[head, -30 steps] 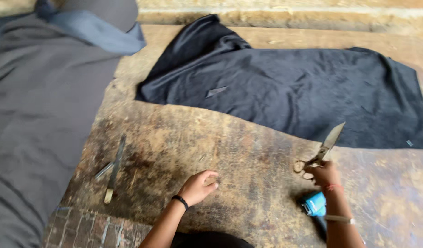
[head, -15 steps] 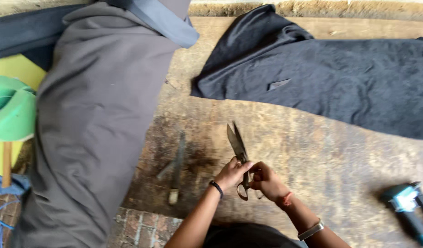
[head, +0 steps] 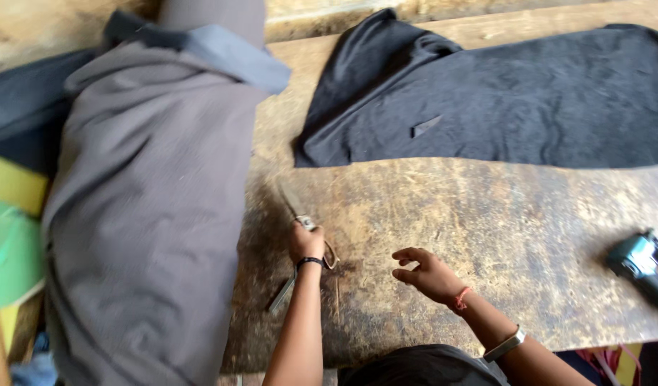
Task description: The person stretches black fabric around a shaped wooden panel and uses a pneumatic nail gun to staple the fabric edge to the back of the panel, working around the perimeter. They reposition and flip the panel between sections, then fold and set aside the leftover fabric and begin stapling fabric onto another panel.
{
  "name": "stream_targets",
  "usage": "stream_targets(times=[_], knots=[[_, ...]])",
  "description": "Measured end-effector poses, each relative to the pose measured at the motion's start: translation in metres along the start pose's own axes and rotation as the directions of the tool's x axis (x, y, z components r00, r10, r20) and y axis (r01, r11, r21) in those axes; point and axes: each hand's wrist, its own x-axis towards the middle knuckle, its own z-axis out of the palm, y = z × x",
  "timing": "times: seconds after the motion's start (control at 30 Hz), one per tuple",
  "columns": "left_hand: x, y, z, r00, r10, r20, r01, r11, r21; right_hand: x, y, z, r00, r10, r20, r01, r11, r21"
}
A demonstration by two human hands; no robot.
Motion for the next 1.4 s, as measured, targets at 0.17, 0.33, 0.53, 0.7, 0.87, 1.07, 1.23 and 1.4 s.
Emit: stream_targets(times=[0.17,0.33,0.53,0.7,0.87,1.07,1.23,1.4], knots=[[-0.012,0.020,-0.003,0.998,0.000,-0.060,0.001,1.000,0.021,-0.005,0.033,-0.025,0.991,0.066,-0.115,-0.052,0.992,0.119],[-0.012,0.070,-0.001,0.955,0.263,-0.135,-0.263,0.965,0.019,-0.015,0.066,-0.037,0.967,0.180,-0.182,-0.129,0.957,0.259],[0.054,0.170,0.030,0.751,0.660,0.029,-0.634,0.707,0.315,-0.044,0.120,-0.043,0.948,0.257,-0.189,-0.154,0.888,0.433],[0.061,0.219,0.041,0.904,0.313,0.289,-0.401,0.857,0.325,-0.085,0.176,-0.064,0.911,0.332,-0.243,-0.156,0.825,0.543],[0.020,0.245,0.080,0.815,0.575,0.066,-0.559,0.812,-0.168,-0.109,0.232,-0.098,0.880,0.411,-0.237,-0.205,0.781,0.590],[-0.090,0.322,0.180,0.544,0.820,0.178,-0.694,0.559,-0.454,-0.092,0.293,-0.171,0.881,0.328,-0.340,-0.051,0.781,0.623],[-0.187,0.411,0.260,0.479,0.830,0.286,-0.577,0.543,-0.610,-0.062,0.360,-0.306,0.829,0.317,-0.461,0.139,0.681,0.719],[-0.263,0.533,0.363,0.308,0.920,0.240,-0.599,0.384,-0.702,-0.022,0.418,-0.442,0.791,0.308,-0.529,0.159,0.730,0.664]])
